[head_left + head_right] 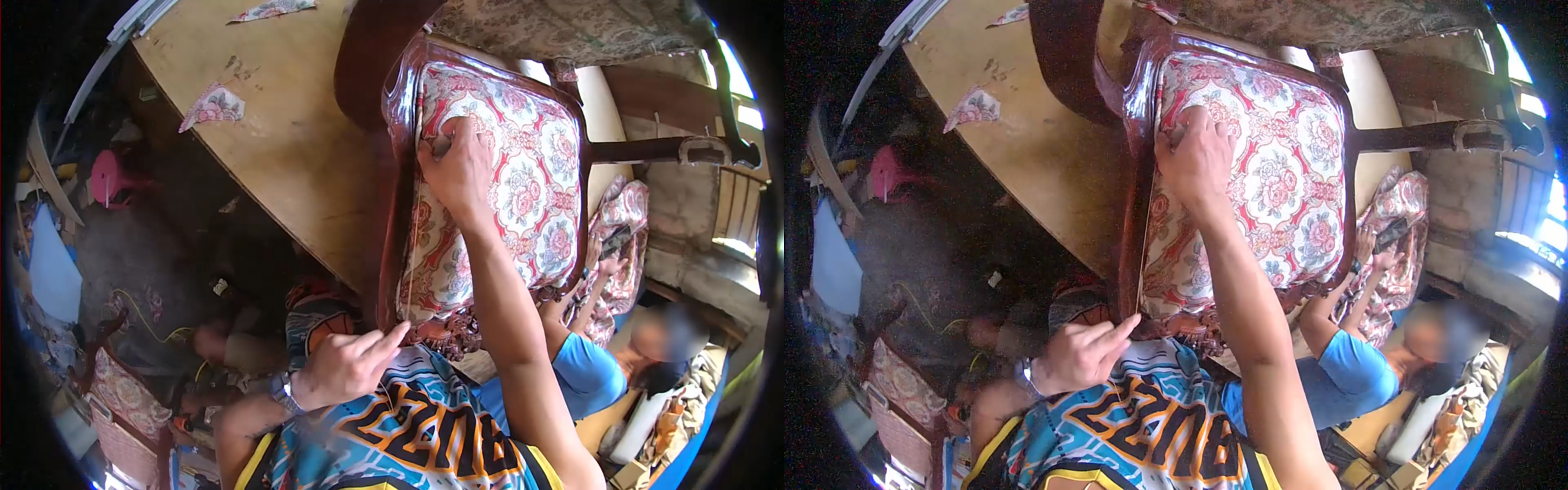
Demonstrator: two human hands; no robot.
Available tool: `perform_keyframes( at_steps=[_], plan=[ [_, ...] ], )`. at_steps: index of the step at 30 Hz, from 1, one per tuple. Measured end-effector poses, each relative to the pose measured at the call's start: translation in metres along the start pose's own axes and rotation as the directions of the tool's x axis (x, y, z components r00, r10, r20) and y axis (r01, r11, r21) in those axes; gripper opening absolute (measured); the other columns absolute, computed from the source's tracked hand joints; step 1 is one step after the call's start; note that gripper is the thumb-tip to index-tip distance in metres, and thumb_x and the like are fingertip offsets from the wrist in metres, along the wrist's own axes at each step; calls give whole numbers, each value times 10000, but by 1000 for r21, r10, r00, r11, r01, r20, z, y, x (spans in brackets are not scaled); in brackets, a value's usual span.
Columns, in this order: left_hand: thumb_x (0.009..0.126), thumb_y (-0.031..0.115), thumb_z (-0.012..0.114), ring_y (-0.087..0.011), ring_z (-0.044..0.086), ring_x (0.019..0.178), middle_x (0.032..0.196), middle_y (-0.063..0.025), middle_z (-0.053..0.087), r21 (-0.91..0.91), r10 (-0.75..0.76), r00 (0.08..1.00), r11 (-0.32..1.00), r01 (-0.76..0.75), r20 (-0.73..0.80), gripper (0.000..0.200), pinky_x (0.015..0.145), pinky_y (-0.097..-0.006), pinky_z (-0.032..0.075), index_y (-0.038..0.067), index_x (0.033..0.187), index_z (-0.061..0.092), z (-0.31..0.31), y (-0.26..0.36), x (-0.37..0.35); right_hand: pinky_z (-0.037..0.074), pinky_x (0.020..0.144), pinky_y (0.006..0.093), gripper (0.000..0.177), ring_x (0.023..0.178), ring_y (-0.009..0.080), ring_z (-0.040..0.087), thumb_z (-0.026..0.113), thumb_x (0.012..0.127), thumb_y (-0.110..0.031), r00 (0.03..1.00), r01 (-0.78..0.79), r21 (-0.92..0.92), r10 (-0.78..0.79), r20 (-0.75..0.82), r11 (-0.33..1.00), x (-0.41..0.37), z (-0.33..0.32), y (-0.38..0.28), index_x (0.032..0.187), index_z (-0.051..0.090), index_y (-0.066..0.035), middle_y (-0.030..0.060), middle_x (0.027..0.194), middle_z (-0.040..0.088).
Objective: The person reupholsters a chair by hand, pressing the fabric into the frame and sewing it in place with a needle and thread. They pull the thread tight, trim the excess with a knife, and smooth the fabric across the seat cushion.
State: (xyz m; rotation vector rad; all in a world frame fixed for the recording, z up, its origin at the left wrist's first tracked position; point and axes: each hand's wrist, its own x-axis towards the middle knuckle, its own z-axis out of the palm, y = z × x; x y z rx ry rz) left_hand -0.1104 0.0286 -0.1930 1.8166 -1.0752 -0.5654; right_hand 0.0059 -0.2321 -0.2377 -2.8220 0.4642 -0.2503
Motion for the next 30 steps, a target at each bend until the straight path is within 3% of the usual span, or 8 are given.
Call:
perform_keyframes(
  at_steps=[3, 8, 11, 15, 16, 19, 24, 30],
  plan=[
    [814, 79, 634, -212, 587, 581, 738, -77, 543, 22, -53, 998, 998, 52, 25, 511, 514, -327, 508, -5, 1304, 517, 21, -21, -28, 447, 780, 460, 308, 792, 371, 579, 649, 793, -188, 989, -42, 413, -20, 144, 910, 4, -10, 24, 1013, 513, -20, 198, 852, 618],
    [820, 87, 623, -218, 578, 568, 722, -67, 511, -16, -14, 999, 1000, 15, 43, 510, 512, -335, 508, 21, 1316, 522, 32, -31, -27, 452, 752, 454, 355, 809, 396, 605, 353, 950, -269, 957, -151, 332, 53, 285, 931, 30, -40, 23, 971, 530, 38, 268, 829, 609],
    [831, 102, 628, -234, 569, 553, 710, -72, 503, 23, -36, 994, 999, 34, 101, 514, 504, -347, 499, 20, 1326, 513, 29, -28, -19, 451, 756, 458, 358, 808, 397, 603, 355, 960, -262, 967, -99, 401, -8, 256, 911, 42, -42, 28, 953, 535, 47, 252, 827, 615],
    [836, 122, 649, -256, 561, 548, 698, -84, 501, 10, -70, 994, 998, 69, 88, 531, 498, -366, 483, 3, 1331, 500, 33, -23, -12, 497, 697, 360, 330, 770, 264, 674, 415, 1000, -257, 872, -122, 407, -98, 479, 905, 46, -61, 34, 1022, 602, 14, 164, 816, 669],
    [838, 132, 652, -257, 563, 551, 699, -85, 501, 9, -79, 993, 997, 78, 85, 535, 500, -366, 483, 0, 1332, 497, 35, -23, -12, 513, 669, 306, 295, 749, 185, 694, 449, 1003, -243, 920, -40, 507, -165, 354, 861, 43, -49, 45, 1081, 627, -21, 116, 805, 695],
    [857, 184, 635, -227, 572, 551, 718, -78, 501, 55, -107, 992, 993, 104, 60, 536, 510, -337, 498, 0, 1339, 491, 38, -22, -10, 525, 676, 303, 278, 757, 171, 701, 453, 1004, -220, 927, 15, 502, -201, 317, 865, 49, -54, 44, 1116, 619, -26, 87, 802, 707],
    [857, 199, 638, -250, 574, 569, 742, -97, 514, 70, -135, 985, 989, 128, 104, 557, 518, -358, 488, -18, 1343, 472, 42, -16, -6, 453, 525, 258, 161, 548, 98, 579, 554, 961, -158, 928, -172, 573, -64, 368, 801, 49, -37, 32, 950, 621, -12, 51, 697, 662],
    [882, 258, 605, -261, 600, 605, 775, -107, 533, 194, -187, 958, 970, 145, 219, 546, 538, -353, 508, -13, 1337, 468, 53, -12, 10, 487, 565, 340, 154, 608, 204, 647, 740, 784, -172, 921, 0, 297, -116, 372, 955, 55, -31, 20, 834, 682, -39, 115, 702, 669]
  ],
)
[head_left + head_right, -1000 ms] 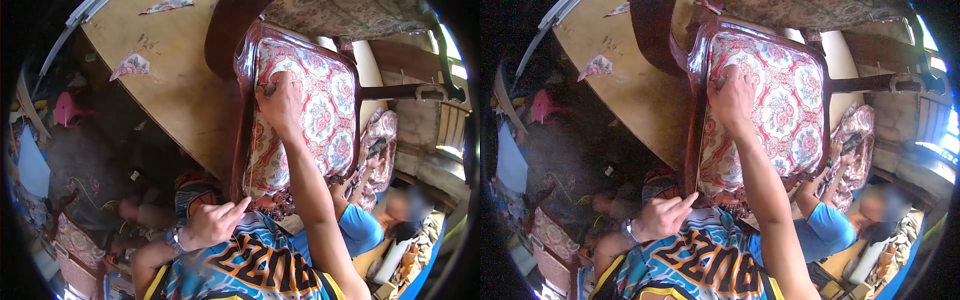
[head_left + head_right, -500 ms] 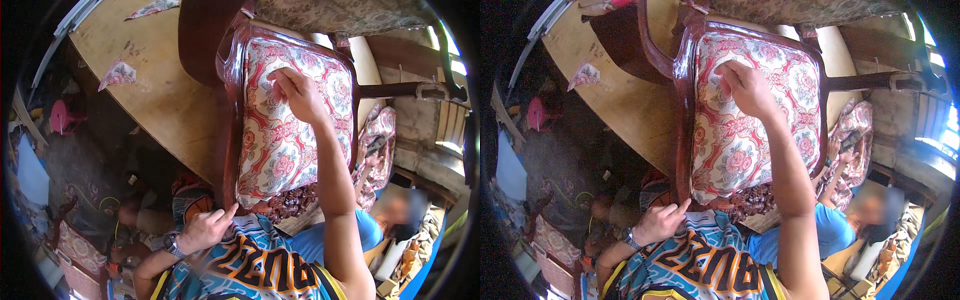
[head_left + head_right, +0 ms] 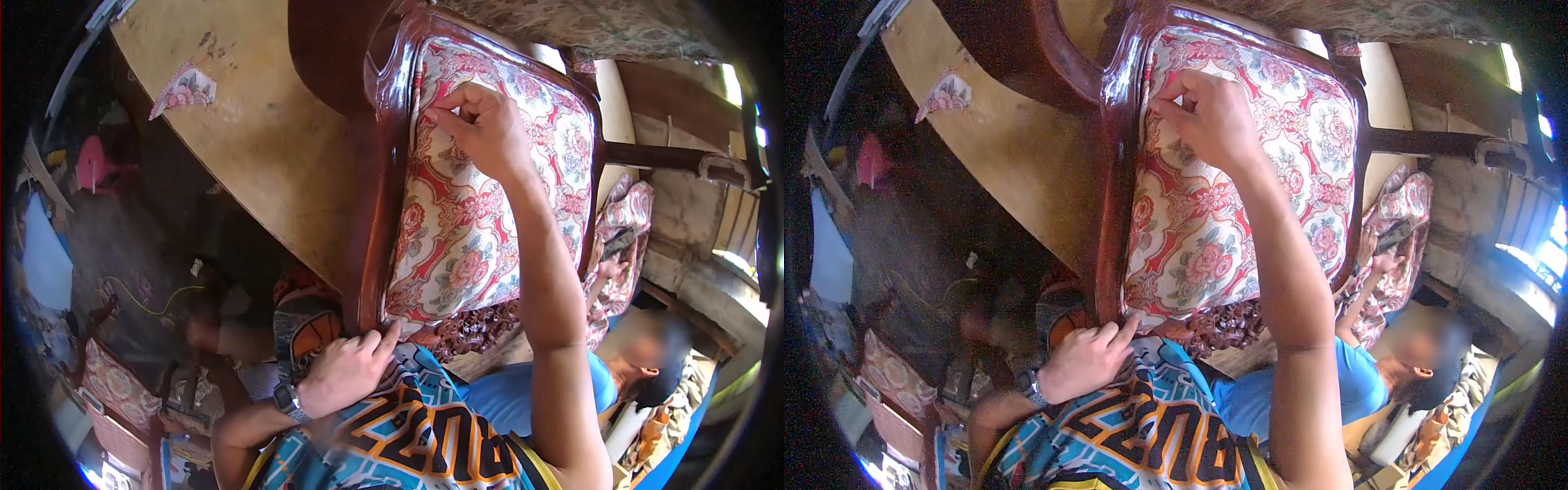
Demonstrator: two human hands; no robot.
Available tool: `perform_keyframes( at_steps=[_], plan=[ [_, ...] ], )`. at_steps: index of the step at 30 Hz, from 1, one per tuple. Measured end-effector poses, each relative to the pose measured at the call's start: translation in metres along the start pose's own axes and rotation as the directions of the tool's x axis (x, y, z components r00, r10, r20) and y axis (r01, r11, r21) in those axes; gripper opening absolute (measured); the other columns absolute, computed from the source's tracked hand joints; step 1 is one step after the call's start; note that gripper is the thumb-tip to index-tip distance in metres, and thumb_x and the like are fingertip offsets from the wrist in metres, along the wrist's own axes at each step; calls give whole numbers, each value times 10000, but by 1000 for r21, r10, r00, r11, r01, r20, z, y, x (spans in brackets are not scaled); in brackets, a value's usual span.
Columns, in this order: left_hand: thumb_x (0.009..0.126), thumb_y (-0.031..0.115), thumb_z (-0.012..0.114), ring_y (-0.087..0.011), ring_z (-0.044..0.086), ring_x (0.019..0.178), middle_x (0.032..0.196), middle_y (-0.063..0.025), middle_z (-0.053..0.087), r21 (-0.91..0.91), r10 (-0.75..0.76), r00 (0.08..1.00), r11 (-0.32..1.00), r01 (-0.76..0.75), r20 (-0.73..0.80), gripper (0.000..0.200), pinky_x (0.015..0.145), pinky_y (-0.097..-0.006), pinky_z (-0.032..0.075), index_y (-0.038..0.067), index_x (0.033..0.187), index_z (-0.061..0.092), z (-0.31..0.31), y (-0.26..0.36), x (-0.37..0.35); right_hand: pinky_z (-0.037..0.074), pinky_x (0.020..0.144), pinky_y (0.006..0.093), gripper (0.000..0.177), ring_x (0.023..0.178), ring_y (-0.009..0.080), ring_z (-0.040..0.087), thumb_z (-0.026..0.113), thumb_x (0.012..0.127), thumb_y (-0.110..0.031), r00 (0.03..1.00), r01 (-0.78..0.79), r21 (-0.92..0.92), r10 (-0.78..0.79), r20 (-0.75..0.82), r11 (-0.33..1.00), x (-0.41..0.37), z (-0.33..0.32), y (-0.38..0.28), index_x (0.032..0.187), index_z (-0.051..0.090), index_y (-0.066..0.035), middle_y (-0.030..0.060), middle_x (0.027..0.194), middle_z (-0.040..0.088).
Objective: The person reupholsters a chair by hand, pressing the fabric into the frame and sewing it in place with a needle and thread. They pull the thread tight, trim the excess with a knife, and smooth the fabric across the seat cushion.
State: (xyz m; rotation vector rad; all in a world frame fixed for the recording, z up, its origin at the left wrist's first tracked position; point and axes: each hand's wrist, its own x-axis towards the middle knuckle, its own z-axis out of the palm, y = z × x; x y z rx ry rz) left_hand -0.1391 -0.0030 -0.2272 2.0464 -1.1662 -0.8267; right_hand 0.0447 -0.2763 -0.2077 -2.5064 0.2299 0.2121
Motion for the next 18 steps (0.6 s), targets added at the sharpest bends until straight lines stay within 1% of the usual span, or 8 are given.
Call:
perform_keyframes(
  at_steps=[3, 6, 9, 12, 15, 18],
  plan=[
    [887, 282, 599, -269, 607, 615, 781, -111, 535, 14, -42, 998, 999, 41, 48, 550, 551, -361, 517, -7, 1334, 466, -1, 4, 6, 507, 622, 377, 128, 669, 282, 667, 734, 777, -154, 992, 112, -7, -112, -51, 994, 2, 11, 8, 845, 686, -56, 136, 729, 674],
    [885, 294, 602, -275, 607, 614, 791, -116, 537, 2, -45, 997, 999, 45, 57, 559, 559, -374, 518, -5, 1336, 461, -1, 4, 6, 338, 469, 265, 125, 490, 57, 428, 720, 814, -125, 983, 171, -52, -174, -51, 984, 3, 14, 9, 832, 659, -18, -1, 545, 538],
    [882, 297, 605, -279, 607, 614, 798, -120, 537, -7, -43, 997, 999, 43, 61, 566, 560, -380, 519, -7, 1337, 458, -1, 3, 6, 350, 475, 268, 123, 500, 61, 444, 715, 814, -122, 982, 172, -62, -176, -65, 983, 4, 15, 11, 831, 658, -14, 5, 554, 550],
    [879, 302, 609, -280, 606, 615, 799, -120, 535, -8, -37, 997, 999, 37, 69, 577, 555, -378, 519, -10, 1339, 453, -2, 3, 8, 367, 486, 265, 124, 505, 65, 459, 712, 813, -121, 980, 183, -30, -185, -73, 983, 5, 16, 15, 831, 656, -12, 15, 567, 564],
    [879, 308, 610, -280, 605, 614, 800, -121, 531, -6, -40, 996, 999, 40, 78, 588, 550, -376, 519, -12, 1344, 446, -4, 4, 8, 381, 495, 263, 123, 511, 71, 474, 707, 813, -114, 984, 151, -46, -154, -85, 988, 5, 17, 15, 832, 652, -6, 29, 584, 586],
    [880, 311, 612, -278, 604, 612, 801, -120, 526, -10, -37, 996, 999, 38, 84, 595, 547, -373, 519, -13, 1349, 441, -4, 3, 8, 393, 502, 268, 134, 517, 82, 486, 703, 816, -121, 972, 202, -59, -207, -113, 978, 4, 18, 16, 832, 648, 0, 43, 593, 599]
  ],
)
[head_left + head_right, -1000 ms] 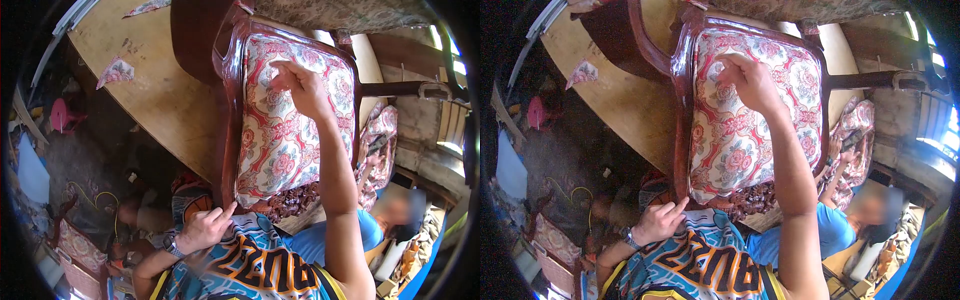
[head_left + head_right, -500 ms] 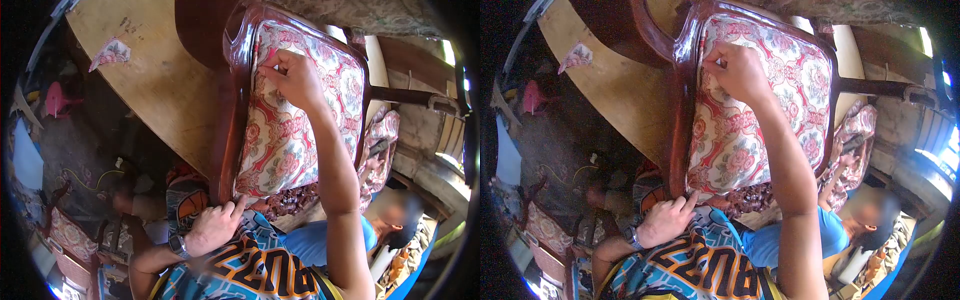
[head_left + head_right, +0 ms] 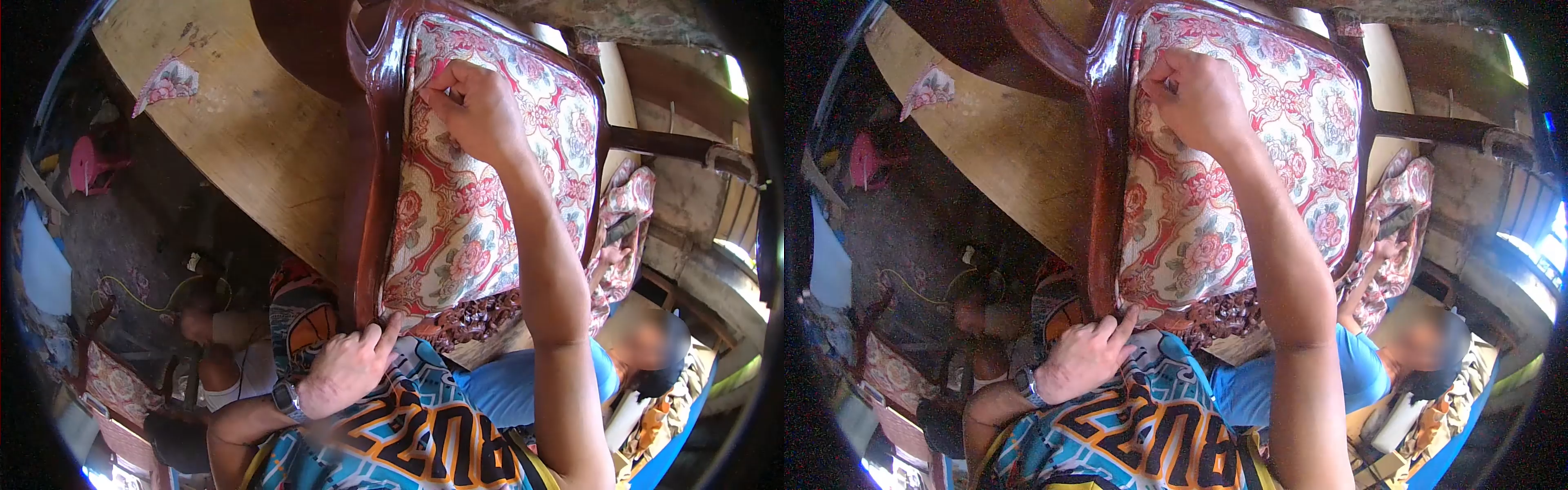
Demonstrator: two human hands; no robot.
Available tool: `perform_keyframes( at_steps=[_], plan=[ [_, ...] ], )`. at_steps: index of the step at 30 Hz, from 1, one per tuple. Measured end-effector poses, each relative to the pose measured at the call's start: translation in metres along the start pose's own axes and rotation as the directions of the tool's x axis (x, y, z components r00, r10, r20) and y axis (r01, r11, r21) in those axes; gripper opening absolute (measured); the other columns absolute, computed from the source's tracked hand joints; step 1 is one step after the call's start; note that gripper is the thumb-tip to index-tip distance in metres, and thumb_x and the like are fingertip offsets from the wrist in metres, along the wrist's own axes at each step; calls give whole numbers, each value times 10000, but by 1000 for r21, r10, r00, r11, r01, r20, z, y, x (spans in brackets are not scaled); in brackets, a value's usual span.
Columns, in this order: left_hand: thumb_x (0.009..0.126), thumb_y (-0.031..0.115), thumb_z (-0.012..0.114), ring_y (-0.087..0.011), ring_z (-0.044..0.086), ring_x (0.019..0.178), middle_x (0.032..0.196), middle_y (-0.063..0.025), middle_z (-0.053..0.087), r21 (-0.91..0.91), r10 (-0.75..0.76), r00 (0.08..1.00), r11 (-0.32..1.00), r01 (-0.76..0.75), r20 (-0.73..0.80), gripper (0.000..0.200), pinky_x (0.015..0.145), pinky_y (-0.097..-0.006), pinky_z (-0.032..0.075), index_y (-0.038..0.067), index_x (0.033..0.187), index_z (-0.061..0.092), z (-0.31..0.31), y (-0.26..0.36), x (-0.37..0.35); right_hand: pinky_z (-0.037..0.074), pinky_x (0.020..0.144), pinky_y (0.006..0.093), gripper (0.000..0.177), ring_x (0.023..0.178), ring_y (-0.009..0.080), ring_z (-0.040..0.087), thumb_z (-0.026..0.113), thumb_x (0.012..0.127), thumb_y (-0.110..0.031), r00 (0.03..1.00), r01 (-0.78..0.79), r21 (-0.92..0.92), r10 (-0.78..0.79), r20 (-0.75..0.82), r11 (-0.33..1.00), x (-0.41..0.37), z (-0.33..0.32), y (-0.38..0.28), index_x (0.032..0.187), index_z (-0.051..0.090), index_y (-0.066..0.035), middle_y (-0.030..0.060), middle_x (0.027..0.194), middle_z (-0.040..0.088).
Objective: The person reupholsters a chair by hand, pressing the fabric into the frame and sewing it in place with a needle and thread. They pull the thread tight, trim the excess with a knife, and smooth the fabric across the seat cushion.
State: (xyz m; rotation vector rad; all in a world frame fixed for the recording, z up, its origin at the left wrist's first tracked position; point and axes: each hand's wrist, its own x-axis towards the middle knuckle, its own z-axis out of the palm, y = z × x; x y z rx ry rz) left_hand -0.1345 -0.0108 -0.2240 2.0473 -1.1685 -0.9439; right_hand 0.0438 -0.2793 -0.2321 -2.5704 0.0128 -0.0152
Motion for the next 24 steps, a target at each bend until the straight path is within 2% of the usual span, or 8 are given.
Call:
perform_keyframes(
  at_steps=[9, 12, 15, 18, 21, 24],
  plan=[
    [878, 320, 614, -262, 601, 612, 798, -114, 520, 10, 9, 1000, 1000, -9, 0, 595, 541, -362, 514, -18, 1341, 454, -1, 0, 1, 408, 518, 288, 135, 522, 103, 497, 710, 800, -123, 1000, -7, -26, 8, 17, 1000, 1, 0, -3, 846, 661, -6, 54, 605, 612],
    [877, 320, 615, -257, 602, 613, 796, -110, 518, 15, 15, 1000, 1000, -15, 5, 594, 541, -357, 514, -17, 1340, 455, -1, -1, 2, 433, 545, 282, 110, 562, 94, 527, 707, 798, -99, 995, -29, -58, 34, 90, 998, 5, -4, -4, 845, 665, -10, 48, 640, 629],
    [877, 321, 614, -253, 603, 613, 796, -108, 518, 25, 18, 1000, 1000, -18, 12, 595, 544, -350, 517, -15, 1341, 455, -2, -1, 1, 526, 675, 377, 129, 730, 291, 670, 698, 709, -98, 984, -27, 24, 22, 176, 999, 16, -4, 6, 837, 696, -80, 128, 771, 684],
    [879, 327, 610, -252, 604, 614, 798, -107, 518, 39, 16, 1000, 999, -17, 24, 594, 547, -346, 521, -13, 1341, 456, -2, -1, 1, 480, 621, 268, 84, 677, 95, 608, 701, 800, -77, 955, 4, 12, -8, 297, 1000, 25, -10, 8, 848, 669, -16, 55, 737, 671],
    [881, 333, 605, -251, 606, 614, 800, -108, 521, 40, 12, 1000, 999, -13, 24, 591, 545, -348, 523, -10, 1339, 458, -2, -1, 2, 479, 616, 268, 107, 676, 93, 608, 708, 798, -93, 883, 64, -53, -32, 467, 997, 40, -16, 4, 867, 671, -20, 54, 740, 676],
    [883, 336, 602, -251, 608, 612, 801, -107, 523, 33, 9, 1000, 999, -9, 23, 587, 538, -352, 523, -6, 1338, 461, 0, -1, 2, 479, 612, 275, 128, 664, 101, 604, 712, 799, -114, 847, 78, -68, -30, 530, 995, 46, -18, 0, 884, 678, -24, 54, 737, 673]
  ],
)
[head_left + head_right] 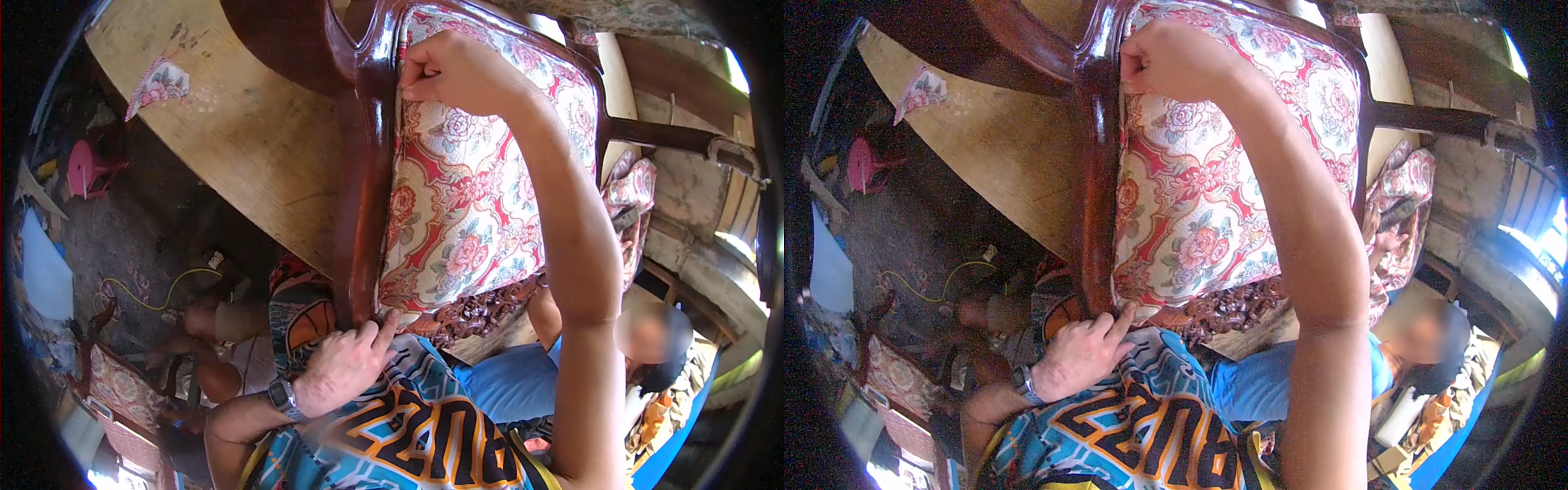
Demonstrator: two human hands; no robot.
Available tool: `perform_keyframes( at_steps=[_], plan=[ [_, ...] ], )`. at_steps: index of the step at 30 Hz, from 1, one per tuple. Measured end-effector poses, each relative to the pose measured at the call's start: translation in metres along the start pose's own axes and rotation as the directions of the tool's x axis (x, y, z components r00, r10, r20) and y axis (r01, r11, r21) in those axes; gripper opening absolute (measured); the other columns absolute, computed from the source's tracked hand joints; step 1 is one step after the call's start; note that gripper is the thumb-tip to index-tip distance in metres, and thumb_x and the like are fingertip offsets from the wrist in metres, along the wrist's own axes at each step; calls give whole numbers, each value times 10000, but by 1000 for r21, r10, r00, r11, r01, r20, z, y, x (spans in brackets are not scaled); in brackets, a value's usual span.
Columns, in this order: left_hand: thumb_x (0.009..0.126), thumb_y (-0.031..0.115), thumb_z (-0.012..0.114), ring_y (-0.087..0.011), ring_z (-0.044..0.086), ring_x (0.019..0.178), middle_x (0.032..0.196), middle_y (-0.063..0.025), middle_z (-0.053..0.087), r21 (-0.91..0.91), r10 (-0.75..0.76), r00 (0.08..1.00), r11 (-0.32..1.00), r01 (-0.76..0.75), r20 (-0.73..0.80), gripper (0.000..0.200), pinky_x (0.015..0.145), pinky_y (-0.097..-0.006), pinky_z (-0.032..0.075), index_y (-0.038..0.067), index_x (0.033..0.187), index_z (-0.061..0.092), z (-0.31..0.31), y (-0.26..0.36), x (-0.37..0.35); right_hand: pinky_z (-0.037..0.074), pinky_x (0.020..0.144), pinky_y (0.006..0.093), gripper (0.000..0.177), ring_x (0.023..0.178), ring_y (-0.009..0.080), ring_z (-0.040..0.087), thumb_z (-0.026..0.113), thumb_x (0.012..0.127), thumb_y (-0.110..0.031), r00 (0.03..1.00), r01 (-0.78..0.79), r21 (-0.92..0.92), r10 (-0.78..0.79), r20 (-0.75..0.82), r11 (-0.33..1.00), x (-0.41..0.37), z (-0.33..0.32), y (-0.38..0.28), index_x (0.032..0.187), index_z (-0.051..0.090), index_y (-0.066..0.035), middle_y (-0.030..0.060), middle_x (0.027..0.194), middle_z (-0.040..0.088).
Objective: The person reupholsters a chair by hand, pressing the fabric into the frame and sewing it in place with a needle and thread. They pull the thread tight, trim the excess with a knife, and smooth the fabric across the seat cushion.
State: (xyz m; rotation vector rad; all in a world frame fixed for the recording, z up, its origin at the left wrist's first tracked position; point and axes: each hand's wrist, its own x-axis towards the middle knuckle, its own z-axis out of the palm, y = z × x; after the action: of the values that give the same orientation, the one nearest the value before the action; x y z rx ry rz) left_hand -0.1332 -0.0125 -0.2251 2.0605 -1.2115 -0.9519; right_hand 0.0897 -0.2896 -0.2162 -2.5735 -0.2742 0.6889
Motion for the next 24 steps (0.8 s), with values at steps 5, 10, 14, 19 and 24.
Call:
perform_keyframes(
  at_steps=[5, 10, 14, 19, 24],
  plan=[
    [883, 336, 603, -251, 610, 605, 798, -108, 524, 3, 19, 1000, 1000, -19, -3, 586, 524, -351, 521, -3, 1339, 461, -3, -3, 0, 510, 678, 355, 171, 732, 234, 652, 697, 772, -197, 977, -84, 54, 93, -193, 995, -18, 8, 3, 895, 701, -78, 102, 795, 688],
    [882, 331, 605, -254, 609, 603, 796, -111, 522, -8, 26, 1000, 1000, -26, -11, 596, 525, -349, 524, -8, 1348, 450, -4, -4, 0, 519, 698, 362, 162, 750, 249, 661, 672, 784, -185, 964, -46, 40, 55, -258, 998, -18, 13, 2, 909, 707, -89, 107, 809, 693],
    [880, 327, 607, -254, 608, 602, 794, -112, 521, -14, 31, 999, 999, -31, -8, 609, 530, -351, 526, -11, 1358, 438, -4, -4, 0, 501, 639, 303, 132, 680, 146, 634, 673, 817, -119, 975, -25, -56, 12, -222, 998, -16, 9, -3, 926, 703, -50, 77, 752, 685],
    [878, 323, 612, -251, 606, 602, 789, -109, 519, -14, 27, 1000, 1000, -27, -3, 609, 532, -353, 524, -1, 1364, 439, -4, -4, -1, 508, 681, 303, 170, 729, 139, 637, 690, 826, -149, 990, -41, 0, 40, -131, 999, -17, 4, -8, 961, 699, -46, 78, 807, 697],
    [863, 313, 649, -226, 584, 579, 762, -87, 523, -225, 149, 986, 961, -163, -80, 582, 522, -346, 500, 22, 1340, 491, -30, -3, -6, 524, 746, 367, 219, 812, 279, 682, 712, 813, -267, 969, 188, 405, -101, -227, 895, -32, 18, 13, 934, 699, -85, 106, 887, 712]
  ],
)
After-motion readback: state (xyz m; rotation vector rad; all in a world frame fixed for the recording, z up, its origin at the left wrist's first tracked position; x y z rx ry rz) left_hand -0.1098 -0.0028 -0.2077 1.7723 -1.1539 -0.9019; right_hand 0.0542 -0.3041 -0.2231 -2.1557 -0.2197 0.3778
